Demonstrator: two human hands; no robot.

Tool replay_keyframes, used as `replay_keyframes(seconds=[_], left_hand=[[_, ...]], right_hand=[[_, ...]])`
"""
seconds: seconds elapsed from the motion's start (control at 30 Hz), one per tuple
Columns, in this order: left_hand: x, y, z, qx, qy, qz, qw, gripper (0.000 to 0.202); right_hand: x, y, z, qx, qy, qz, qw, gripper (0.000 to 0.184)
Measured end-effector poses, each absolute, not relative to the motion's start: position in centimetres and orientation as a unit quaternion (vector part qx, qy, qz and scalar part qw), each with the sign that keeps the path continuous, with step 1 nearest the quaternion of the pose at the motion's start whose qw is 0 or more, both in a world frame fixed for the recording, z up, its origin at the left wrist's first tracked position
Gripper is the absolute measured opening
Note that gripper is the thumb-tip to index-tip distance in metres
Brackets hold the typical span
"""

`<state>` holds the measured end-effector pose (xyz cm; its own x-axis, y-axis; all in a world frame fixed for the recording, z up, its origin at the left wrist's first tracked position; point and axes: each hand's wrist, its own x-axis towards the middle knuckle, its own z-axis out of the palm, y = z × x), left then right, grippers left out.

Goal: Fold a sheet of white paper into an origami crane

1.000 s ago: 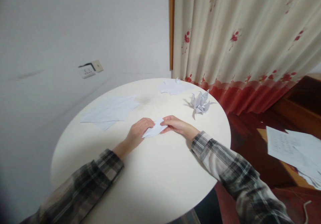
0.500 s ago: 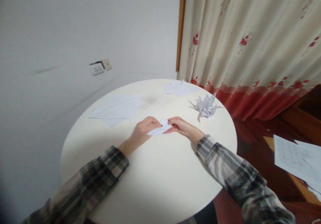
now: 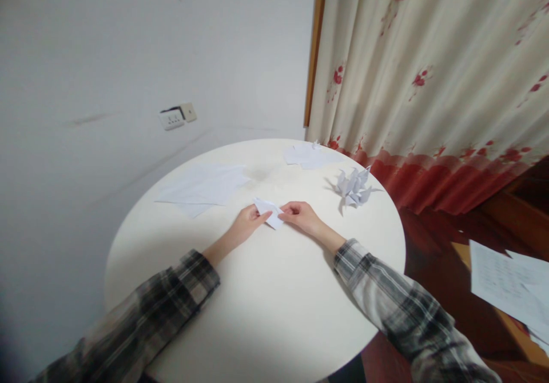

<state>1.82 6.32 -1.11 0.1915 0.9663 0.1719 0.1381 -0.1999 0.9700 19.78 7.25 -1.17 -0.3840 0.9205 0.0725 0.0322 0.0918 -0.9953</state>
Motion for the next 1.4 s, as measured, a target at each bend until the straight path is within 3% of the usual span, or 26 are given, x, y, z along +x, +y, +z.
replay_keyframes(seconds=[0.17, 0.33, 0.77, 1.17, 1.3, 1.4], left_hand=[[2.0, 6.2, -0.6, 0.586, 0.416, 0.491, 0.493, 0.030], [2.0, 6.2, -0.7, 0.592, 0.436, 0.492, 0.467, 0.028], [2.4, 5.1, 0.5, 0.525, 0.436, 0.532, 0.501, 0.036], [2.0, 4.7, 1.3, 0.552, 0.464, 0.529, 0.447, 0.042], [2.1, 4.9, 1.3, 0.551, 0.445, 0.529, 0.468, 0.039], [2.2, 5.1, 1.1, 0.557, 0.416, 0.520, 0.496, 0.039]], right_hand=[[19.7, 7.2, -1.4, -0.391, -0.637, 0.546, 0.380, 0.027], [19.0, 6.1, -0.8, -0.384, -0.678, 0.517, 0.354, 0.020], [18.2, 5.0, -0.4, -0.371, -0.700, 0.512, 0.333, 0.023], [18.2, 4.8, -0.1, -0.334, -0.696, 0.557, 0.306, 0.027], [18.3, 4.9, -0.3, -0.329, -0.677, 0.577, 0.317, 0.027], [18.4, 5.2, -0.6, -0.350, -0.639, 0.571, 0.378, 0.028]])
